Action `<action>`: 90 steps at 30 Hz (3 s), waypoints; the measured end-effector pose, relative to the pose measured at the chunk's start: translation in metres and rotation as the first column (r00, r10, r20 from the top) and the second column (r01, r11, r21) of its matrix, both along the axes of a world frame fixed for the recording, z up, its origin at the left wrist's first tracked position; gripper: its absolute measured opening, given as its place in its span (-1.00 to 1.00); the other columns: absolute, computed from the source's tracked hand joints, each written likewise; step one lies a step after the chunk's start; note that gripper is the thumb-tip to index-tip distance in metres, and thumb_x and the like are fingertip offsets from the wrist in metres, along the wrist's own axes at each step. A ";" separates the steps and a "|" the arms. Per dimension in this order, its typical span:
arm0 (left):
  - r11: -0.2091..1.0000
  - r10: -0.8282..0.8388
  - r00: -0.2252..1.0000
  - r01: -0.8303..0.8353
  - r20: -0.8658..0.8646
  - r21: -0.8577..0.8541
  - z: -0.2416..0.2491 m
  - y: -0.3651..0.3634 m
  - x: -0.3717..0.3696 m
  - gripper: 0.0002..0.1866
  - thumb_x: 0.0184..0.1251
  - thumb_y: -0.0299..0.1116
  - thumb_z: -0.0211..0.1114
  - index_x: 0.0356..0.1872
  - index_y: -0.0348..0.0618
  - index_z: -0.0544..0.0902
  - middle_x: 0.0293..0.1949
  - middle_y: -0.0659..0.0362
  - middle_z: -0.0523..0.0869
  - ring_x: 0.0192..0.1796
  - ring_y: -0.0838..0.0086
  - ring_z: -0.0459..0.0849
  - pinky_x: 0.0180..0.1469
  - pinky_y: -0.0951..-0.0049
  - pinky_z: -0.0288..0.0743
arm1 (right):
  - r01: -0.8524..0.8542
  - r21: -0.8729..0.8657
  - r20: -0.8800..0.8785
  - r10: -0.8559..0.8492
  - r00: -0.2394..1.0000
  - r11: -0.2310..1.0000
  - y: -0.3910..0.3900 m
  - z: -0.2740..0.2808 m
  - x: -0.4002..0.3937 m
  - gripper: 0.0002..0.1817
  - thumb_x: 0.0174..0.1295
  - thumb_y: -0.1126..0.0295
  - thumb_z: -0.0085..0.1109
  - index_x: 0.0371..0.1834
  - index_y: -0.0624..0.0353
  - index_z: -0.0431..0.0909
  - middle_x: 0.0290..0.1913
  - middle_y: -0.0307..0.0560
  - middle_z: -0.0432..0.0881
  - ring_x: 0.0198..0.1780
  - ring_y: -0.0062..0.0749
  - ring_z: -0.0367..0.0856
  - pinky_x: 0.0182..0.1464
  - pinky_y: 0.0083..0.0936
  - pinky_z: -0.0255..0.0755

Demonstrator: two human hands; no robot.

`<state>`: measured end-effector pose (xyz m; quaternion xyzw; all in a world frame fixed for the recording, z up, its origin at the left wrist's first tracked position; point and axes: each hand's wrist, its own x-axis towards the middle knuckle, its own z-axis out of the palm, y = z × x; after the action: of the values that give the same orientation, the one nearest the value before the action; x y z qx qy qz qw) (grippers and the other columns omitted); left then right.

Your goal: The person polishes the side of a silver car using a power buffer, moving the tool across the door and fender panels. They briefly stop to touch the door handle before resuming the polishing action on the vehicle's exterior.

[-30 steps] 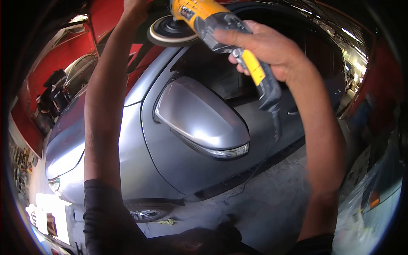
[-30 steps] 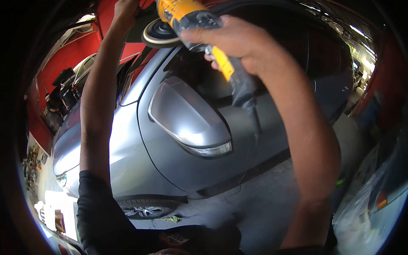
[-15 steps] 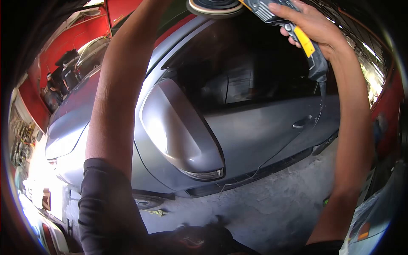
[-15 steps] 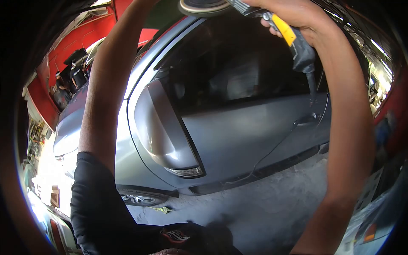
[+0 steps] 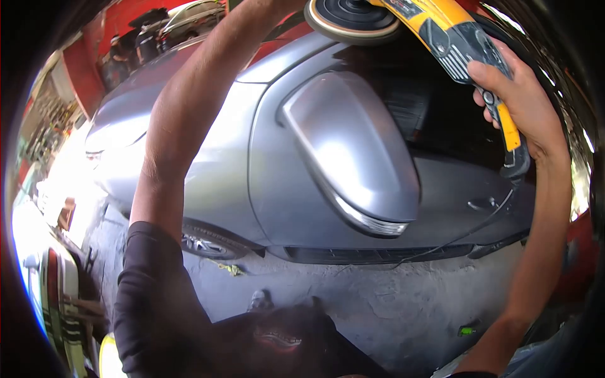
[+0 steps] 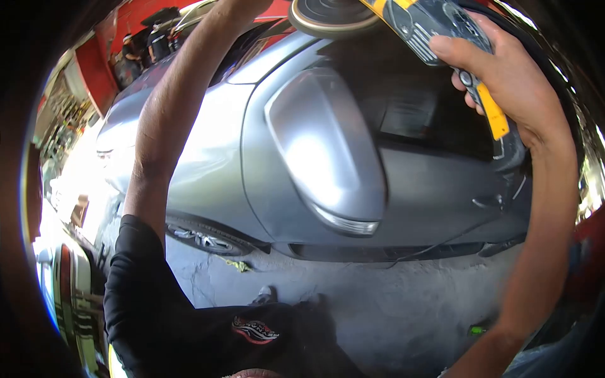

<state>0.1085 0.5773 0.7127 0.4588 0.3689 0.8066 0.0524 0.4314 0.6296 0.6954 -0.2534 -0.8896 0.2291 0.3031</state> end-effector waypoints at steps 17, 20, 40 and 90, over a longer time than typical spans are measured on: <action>0.996 0.058 0.975 -0.070 0.217 0.047 -0.117 -0.172 -0.074 -0.82 0.54 -0.35 0.21 -0.36 0.01 0.47 -0.66 0.41 0.28 -0.67 0.65 0.18 -0.58 0.54 0.09 | -0.223 0.008 0.263 0.213 0.941 0.975 -0.114 -0.010 -0.092 -0.18 0.17 0.06 0.36 0.46 0.21 0.34 -0.26 -0.25 0.59 -0.38 -0.71 0.52 -0.45 -0.72 0.44; 0.997 -0.003 0.979 -0.014 0.204 0.080 -0.116 -0.173 -0.065 -0.79 0.53 -0.35 0.22 -0.39 0.03 0.45 -0.67 0.43 0.26 -0.67 0.67 0.15 -0.58 0.56 0.06 | -0.146 0.014 0.256 0.138 0.957 0.989 -0.123 -0.011 -0.089 -0.16 0.13 0.07 0.39 0.46 0.20 0.34 -0.27 -0.25 0.60 -0.38 -0.70 0.52 -0.44 -0.72 0.44; 0.853 -0.465 0.885 0.445 0.009 0.273 -0.114 -0.172 0.027 -0.76 0.43 -0.48 0.28 -0.50 -0.13 0.51 -0.59 0.36 0.39 -0.53 0.52 0.36 -0.24 0.29 0.45 | 0.326 0.224 0.149 -0.362 0.920 0.919 -0.230 -0.040 0.066 0.21 -0.16 -0.20 0.58 0.52 0.25 0.25 0.15 -0.12 0.61 0.07 -0.45 0.63 0.03 -0.57 0.54; 0.924 -0.278 0.892 0.350 -0.358 0.156 -0.270 -0.300 0.022 -0.81 0.13 -0.67 0.31 -0.35 -0.36 0.42 -0.55 -0.02 0.59 -0.57 0.23 0.60 -0.46 0.21 0.57 | 0.496 -0.121 -0.118 -0.508 0.853 0.860 -0.414 -0.346 0.028 0.37 -0.31 0.23 0.75 0.55 0.49 -0.01 0.22 0.33 0.58 0.21 -0.08 0.64 0.24 -0.20 0.53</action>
<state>0.1300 0.2769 0.4425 0.6436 0.2031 0.7346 0.0705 0.4598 0.2156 0.3493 -0.4722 -0.7573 0.1980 0.4053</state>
